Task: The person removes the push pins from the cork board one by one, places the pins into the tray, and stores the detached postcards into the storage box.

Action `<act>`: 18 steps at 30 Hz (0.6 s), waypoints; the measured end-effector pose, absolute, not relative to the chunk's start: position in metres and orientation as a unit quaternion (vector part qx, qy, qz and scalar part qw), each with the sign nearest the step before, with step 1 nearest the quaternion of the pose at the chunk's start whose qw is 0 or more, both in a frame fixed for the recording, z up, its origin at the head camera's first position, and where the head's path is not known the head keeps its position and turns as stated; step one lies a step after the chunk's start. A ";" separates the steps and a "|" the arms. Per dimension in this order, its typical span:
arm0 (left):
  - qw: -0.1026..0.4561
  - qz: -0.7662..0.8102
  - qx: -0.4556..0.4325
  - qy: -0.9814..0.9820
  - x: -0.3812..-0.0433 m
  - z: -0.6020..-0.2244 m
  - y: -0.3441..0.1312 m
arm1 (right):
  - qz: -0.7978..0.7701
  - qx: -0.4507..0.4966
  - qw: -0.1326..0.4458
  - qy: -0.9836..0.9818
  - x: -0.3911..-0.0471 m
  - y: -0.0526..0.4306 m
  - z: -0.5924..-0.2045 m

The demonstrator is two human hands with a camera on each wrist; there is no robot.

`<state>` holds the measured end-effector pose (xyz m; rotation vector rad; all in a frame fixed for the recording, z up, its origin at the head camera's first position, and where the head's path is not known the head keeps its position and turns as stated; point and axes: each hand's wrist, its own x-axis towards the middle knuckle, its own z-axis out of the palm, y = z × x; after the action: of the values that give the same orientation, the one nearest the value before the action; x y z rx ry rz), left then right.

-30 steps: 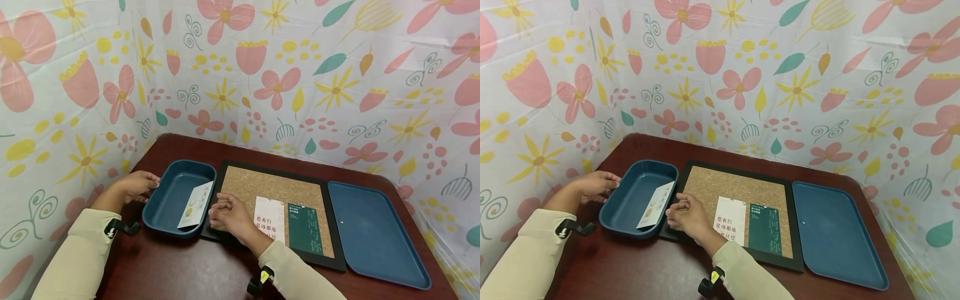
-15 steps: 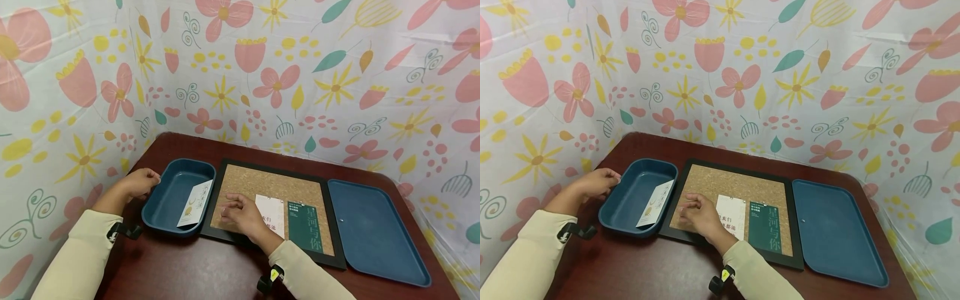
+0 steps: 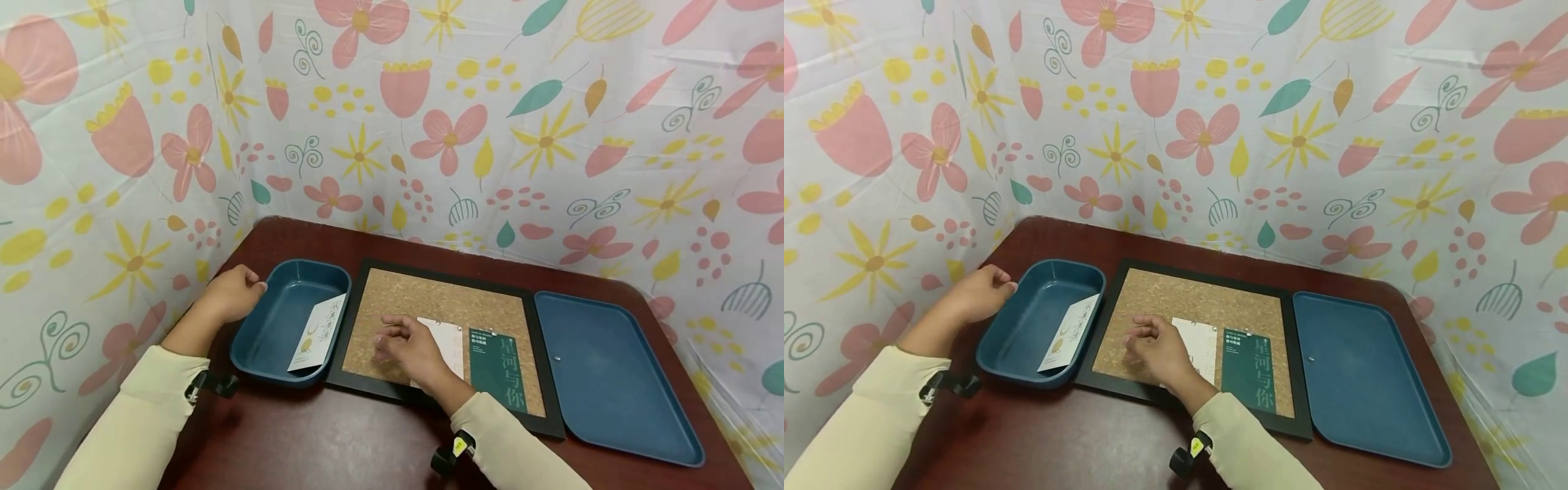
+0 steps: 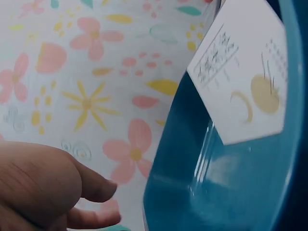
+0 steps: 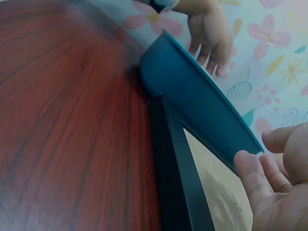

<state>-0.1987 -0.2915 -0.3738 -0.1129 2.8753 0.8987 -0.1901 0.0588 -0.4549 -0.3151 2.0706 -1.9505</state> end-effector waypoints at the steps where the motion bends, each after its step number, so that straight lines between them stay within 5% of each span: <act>1: 0.046 0.291 -0.035 0.955 -0.197 -0.372 -0.287 | -0.673 -0.109 0.137 0.719 -0.191 0.060 -0.455; 8: -0.064 0.277 0.021 0.958 -0.182 -0.365 -0.252 | -0.662 -0.099 0.137 0.730 -0.193 0.070 -0.457; 18: -0.090 0.261 0.128 0.953 -0.168 -0.366 -0.212 | -0.632 -0.095 0.113 0.761 -0.192 0.076 -0.446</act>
<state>-0.1677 -0.2123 -0.3655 0.4261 3.1773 0.8715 -0.1917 0.0764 -0.4462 -0.2780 2.2324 -1.8540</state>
